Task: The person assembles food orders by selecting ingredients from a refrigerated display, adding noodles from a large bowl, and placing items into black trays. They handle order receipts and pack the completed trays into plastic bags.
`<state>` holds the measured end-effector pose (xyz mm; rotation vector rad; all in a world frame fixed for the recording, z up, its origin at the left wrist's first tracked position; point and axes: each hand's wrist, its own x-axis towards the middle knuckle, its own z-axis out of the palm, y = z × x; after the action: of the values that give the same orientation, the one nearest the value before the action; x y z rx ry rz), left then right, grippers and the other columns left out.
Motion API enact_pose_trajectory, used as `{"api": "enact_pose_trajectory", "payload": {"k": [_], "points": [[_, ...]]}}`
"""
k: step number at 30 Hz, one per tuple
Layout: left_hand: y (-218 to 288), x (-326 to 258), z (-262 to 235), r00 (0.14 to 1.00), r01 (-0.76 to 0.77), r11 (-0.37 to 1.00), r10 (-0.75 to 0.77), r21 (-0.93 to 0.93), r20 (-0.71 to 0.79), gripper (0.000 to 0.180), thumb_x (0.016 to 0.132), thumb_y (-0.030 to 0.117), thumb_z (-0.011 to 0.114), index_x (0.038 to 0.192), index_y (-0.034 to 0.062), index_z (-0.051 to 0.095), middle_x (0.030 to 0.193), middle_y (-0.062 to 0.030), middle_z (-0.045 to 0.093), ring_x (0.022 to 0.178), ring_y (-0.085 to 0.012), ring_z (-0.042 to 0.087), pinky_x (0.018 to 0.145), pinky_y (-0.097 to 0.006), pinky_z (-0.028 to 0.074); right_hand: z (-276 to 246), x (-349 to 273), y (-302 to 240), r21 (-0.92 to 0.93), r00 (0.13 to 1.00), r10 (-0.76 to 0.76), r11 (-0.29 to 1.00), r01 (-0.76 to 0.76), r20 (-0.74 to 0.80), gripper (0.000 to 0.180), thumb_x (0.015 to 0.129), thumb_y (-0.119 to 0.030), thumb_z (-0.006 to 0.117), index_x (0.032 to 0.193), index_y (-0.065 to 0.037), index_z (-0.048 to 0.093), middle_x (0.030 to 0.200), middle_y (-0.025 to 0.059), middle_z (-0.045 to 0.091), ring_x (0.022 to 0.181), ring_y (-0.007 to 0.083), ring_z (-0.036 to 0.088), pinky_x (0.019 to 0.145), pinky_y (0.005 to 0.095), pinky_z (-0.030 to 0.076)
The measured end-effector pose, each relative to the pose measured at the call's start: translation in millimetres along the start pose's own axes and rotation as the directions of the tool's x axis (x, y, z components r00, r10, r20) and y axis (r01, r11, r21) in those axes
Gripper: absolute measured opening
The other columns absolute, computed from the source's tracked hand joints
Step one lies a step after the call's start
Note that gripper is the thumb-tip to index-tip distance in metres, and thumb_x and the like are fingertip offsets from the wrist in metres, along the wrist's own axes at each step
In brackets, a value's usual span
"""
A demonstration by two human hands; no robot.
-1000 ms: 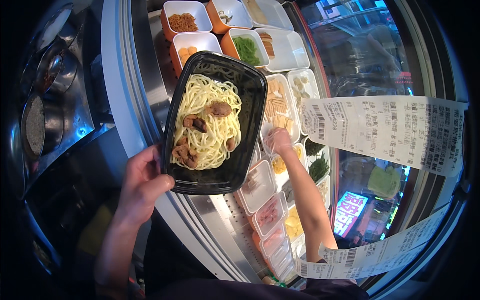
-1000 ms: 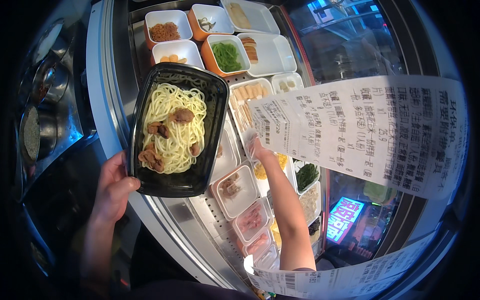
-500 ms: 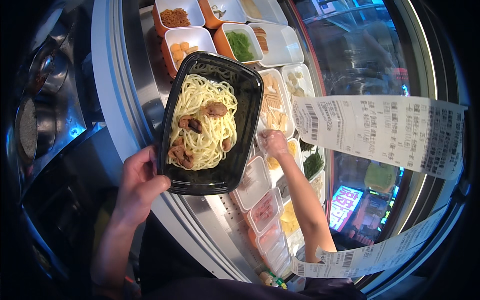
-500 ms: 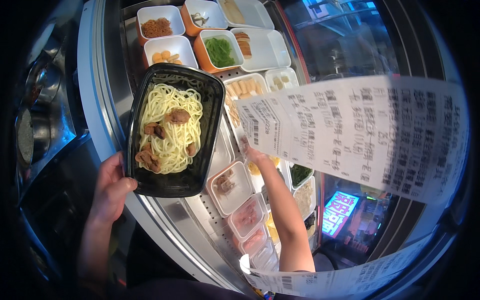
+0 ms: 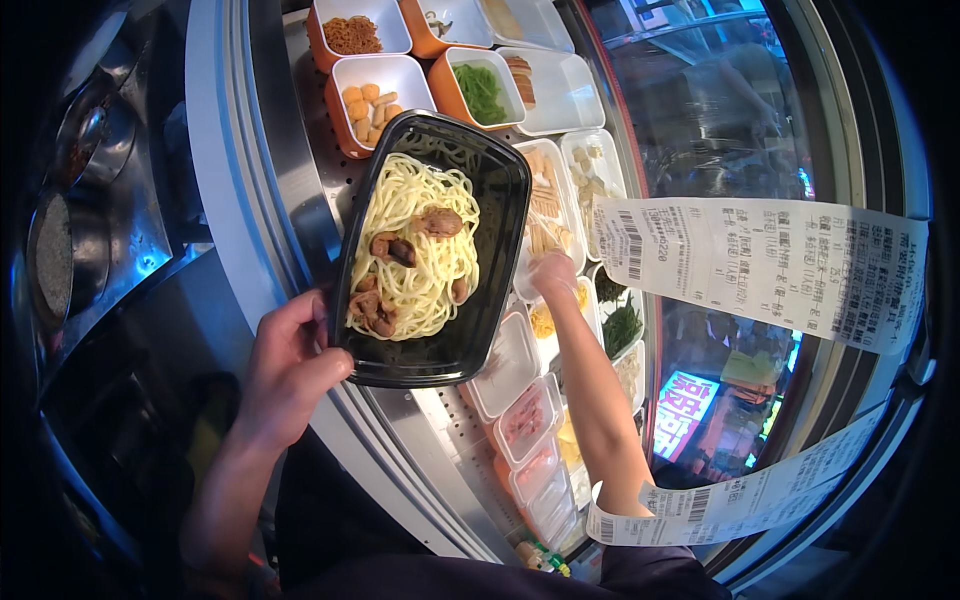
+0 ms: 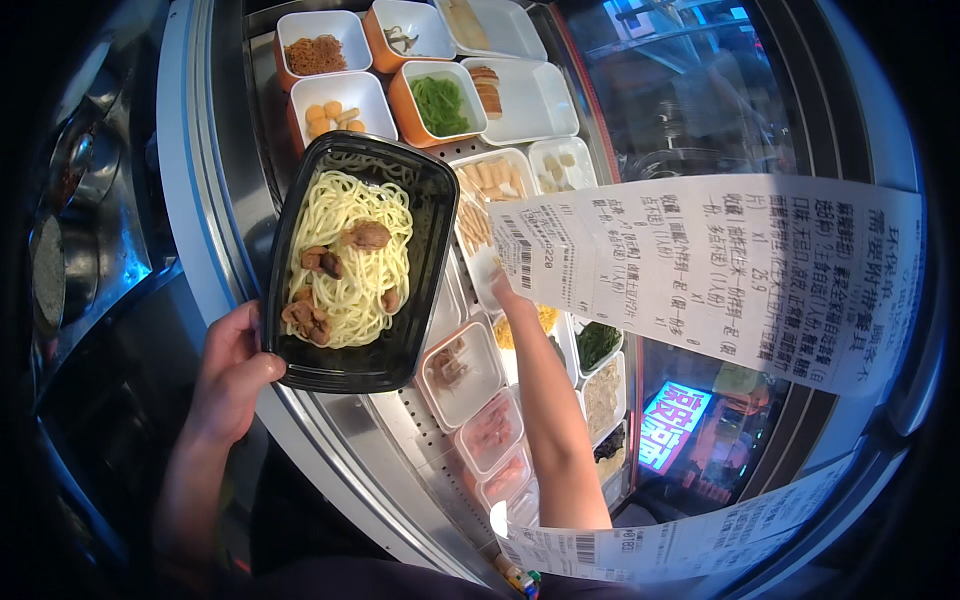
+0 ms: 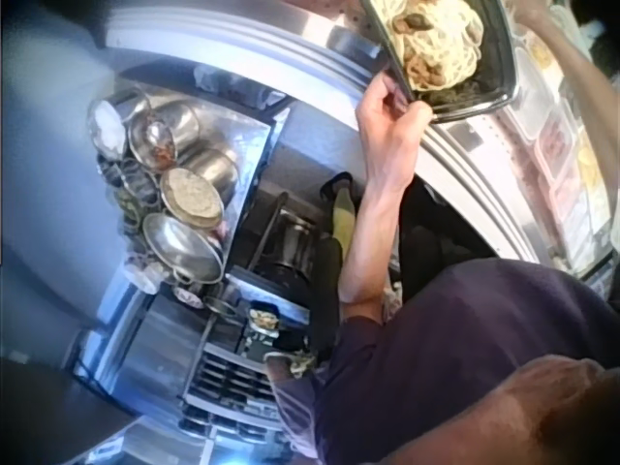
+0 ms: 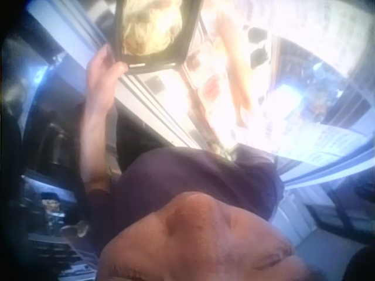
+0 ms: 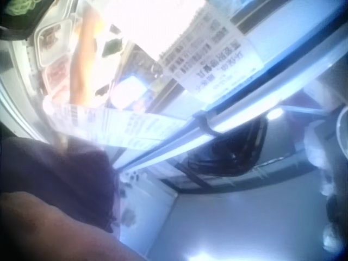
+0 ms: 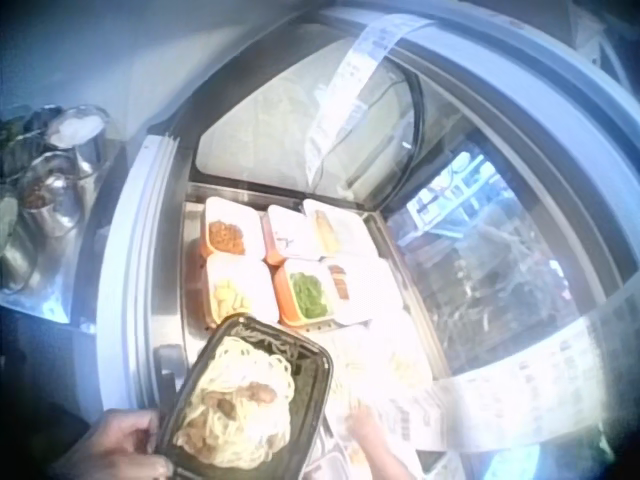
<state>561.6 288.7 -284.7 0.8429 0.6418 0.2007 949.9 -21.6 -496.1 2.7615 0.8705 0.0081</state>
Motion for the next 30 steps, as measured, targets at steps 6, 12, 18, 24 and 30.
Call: {"api": "enact_pose_trajectory", "payload": {"k": [6,12,18,24,30], "points": [[-3,14,6,0.999,-0.019,0.997,0.015,0.076,0.044,0.017,0.075,-0.005,0.059,0.089,0.0034,0.057,0.083,0.0037,0.052,0.080,-0.0061,0.049,0.075,-0.023,0.040,-15,34,-33,0.260,0.951,0.137,0.942,-0.212,0.279,0.025,0.084,-0.024,0.067,0.095,-0.003,0.077,0.110,0.0199,0.074,0.102,0.0339,0.073,0.089,0.0402,0.057],[-2,53,30,0.995,-0.034,0.951,0.003,0.306,0.099,0.018,0.076,0.000,0.063,0.073,0.0063,0.047,0.071,0.0014,0.047,0.075,-0.0055,0.045,0.066,-0.025,0.036,29,26,17,0.231,0.991,-0.116,0.968,0.097,0.069,0.026,0.086,-0.023,0.065,0.091,0.001,0.073,0.097,0.0243,0.073,0.093,0.0386,0.072,0.083,0.0424,0.057],[-13,89,36,0.996,-0.020,0.928,-0.015,0.373,0.090,0.024,0.077,0.006,0.068,0.071,0.0061,0.045,0.064,0.0013,0.049,0.060,-0.0078,0.045,0.053,-0.029,0.035,-106,-19,5,0.850,0.878,-0.024,0.264,-0.456,0.478,0.028,0.100,-0.024,0.059,0.084,-0.002,0.064,0.062,-0.0032,0.047,0.049,0.0065,0.037,0.047,0.0254,0.028],[-30,108,50,0.974,0.140,0.936,-0.190,0.323,0.127,0.023,0.080,0.004,0.065,0.073,0.0094,0.043,0.075,0.0012,0.049,0.069,-0.0082,0.051,0.064,-0.026,0.047,-230,-42,-45,0.859,0.925,-0.197,0.471,-0.202,0.325,0.042,0.096,-0.028,0.067,0.124,0.004,0.064,0.071,0.0041,0.062,0.055,0.0068,0.047,0.050,0.0233,0.036],[-23,95,51,0.977,0.133,0.966,-0.166,0.223,0.135,0.023,0.077,0.003,0.066,0.070,0.0075,0.045,0.070,0.0015,0.048,0.065,-0.0085,0.047,0.058,-0.027,0.038,-129,-10,8,0.755,0.990,0.020,0.645,-0.121,0.142,0.027,0.089,-0.017,0.073,0.110,-0.001,0.071,0.089,0.0104,0.073,0.070,0.0157,0.064,0.063,0.0298,0.051]]}}
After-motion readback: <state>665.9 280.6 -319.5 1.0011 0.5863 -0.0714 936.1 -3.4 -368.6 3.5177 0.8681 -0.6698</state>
